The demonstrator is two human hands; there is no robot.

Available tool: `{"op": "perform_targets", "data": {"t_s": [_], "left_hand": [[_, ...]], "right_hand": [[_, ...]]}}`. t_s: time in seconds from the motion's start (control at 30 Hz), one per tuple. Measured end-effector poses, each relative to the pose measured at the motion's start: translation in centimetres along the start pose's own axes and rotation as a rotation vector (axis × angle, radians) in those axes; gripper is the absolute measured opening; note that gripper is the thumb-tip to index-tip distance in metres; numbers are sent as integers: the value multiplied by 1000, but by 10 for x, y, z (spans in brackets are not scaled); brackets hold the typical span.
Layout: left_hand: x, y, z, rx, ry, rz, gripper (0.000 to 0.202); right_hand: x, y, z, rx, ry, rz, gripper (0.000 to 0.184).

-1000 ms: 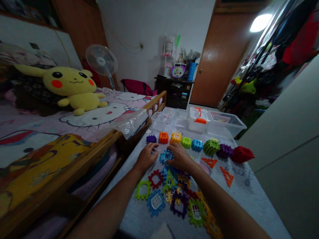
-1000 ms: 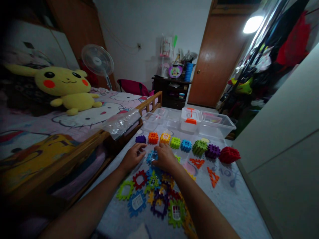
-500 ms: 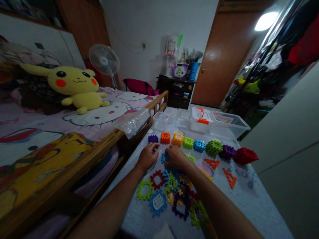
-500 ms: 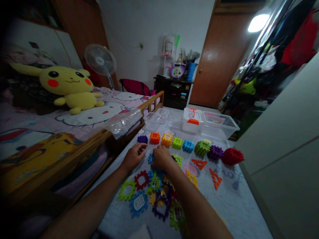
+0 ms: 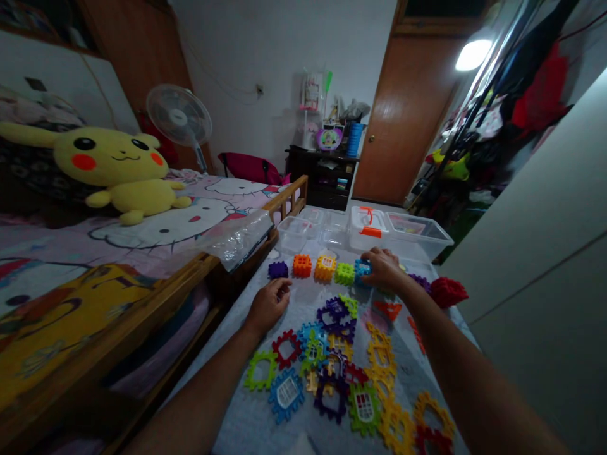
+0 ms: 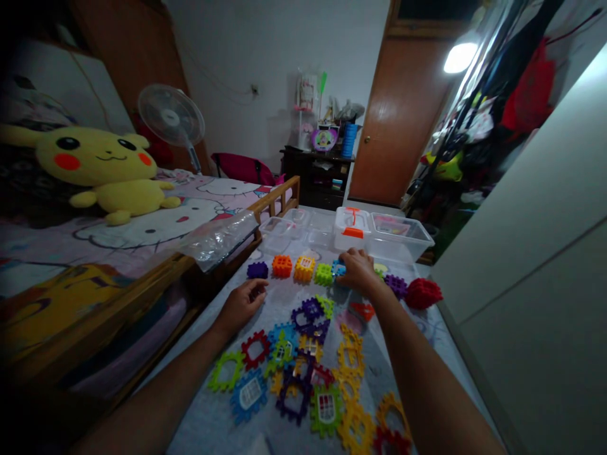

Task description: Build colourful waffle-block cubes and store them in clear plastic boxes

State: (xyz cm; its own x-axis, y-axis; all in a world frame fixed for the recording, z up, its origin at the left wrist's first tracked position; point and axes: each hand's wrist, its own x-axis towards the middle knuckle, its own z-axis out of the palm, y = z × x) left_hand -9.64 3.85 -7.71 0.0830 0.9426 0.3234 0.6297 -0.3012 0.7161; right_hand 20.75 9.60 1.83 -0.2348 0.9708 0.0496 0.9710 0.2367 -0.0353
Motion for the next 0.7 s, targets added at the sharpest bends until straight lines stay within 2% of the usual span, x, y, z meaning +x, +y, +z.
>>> {"op": "perform_targets", "data": {"t_s": [0.13, 0.43, 0.57, 0.7], "left_hand": [[0, -1, 0, -7, -6, -11, 24], [0, -3, 1, -7, -25, -51, 27], [0, -6, 2, -18, -34, -42, 29], [0, -7, 3, -17, -31, -44, 29]], "right_hand": [[9, 21, 9, -37, -19, 30, 42], [13, 23, 31, -65, -20, 13, 39], [6, 23, 25, -68, 5, 25, 50], [-21, 29, 9, -34, 141, -33, 54]]}}
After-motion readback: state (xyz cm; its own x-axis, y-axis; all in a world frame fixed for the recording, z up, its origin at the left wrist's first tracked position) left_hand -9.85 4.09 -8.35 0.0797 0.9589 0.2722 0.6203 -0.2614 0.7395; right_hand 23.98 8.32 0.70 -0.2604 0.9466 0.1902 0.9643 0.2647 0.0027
